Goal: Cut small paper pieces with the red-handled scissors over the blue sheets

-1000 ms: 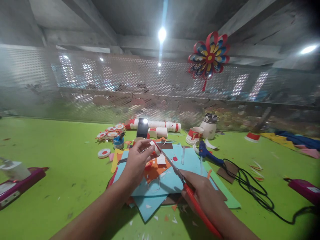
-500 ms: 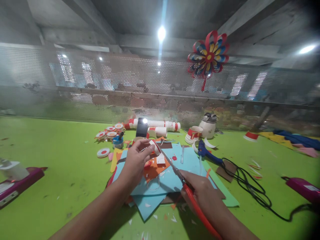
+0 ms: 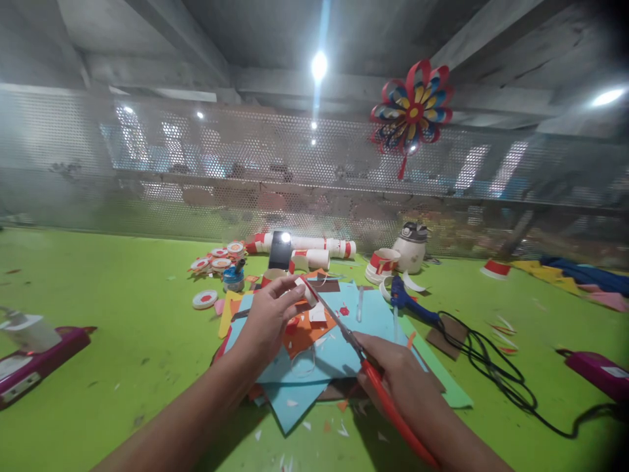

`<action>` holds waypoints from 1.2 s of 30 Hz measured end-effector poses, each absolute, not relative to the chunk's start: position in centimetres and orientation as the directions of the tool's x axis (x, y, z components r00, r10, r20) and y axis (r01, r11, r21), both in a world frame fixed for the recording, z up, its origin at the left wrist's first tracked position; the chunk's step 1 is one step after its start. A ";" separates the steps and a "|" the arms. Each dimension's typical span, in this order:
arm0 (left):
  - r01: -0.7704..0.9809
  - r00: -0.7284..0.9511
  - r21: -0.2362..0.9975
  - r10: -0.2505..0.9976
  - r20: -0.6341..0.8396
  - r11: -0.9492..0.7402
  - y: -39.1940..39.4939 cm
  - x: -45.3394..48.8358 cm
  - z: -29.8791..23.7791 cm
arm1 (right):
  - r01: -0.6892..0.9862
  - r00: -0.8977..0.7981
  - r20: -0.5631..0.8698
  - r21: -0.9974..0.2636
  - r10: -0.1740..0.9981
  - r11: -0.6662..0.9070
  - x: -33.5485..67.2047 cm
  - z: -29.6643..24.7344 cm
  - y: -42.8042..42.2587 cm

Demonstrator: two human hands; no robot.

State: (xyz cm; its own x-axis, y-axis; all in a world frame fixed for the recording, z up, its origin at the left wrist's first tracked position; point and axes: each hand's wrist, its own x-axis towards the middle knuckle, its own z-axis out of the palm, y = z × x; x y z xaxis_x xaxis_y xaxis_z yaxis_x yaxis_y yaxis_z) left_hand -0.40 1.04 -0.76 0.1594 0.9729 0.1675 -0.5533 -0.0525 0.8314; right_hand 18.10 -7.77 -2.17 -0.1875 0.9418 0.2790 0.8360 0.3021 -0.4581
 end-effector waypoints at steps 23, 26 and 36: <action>-0.544 0.170 0.836 0.967 0.191 -0.070 0.7 -0.5 -0.2 | 0.854 -0.164 0.282 -0.439 0.945 0.279 18.0 -2.2 -8.1; -0.551 0.180 0.832 0.965 0.189 -0.060 0.8 -0.5 -0.3 | 0.838 -0.172 0.297 -0.457 0.939 0.298 17.9 -2.0 -8.1; -0.523 0.164 0.851 0.974 0.158 -0.050 0.8 -0.6 -0.4 | 0.835 -0.184 0.299 -0.455 0.936 0.310 18.1 -2.4 -7.9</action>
State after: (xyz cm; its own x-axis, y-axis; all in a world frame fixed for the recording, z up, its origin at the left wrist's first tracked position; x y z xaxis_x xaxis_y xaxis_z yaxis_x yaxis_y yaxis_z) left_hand -0.62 0.83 -0.36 0.1642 0.9737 0.1577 -0.5227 -0.0497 0.8511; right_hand 18.08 -7.94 -2.42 -0.1840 0.9362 0.2995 0.8351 0.3096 -0.4548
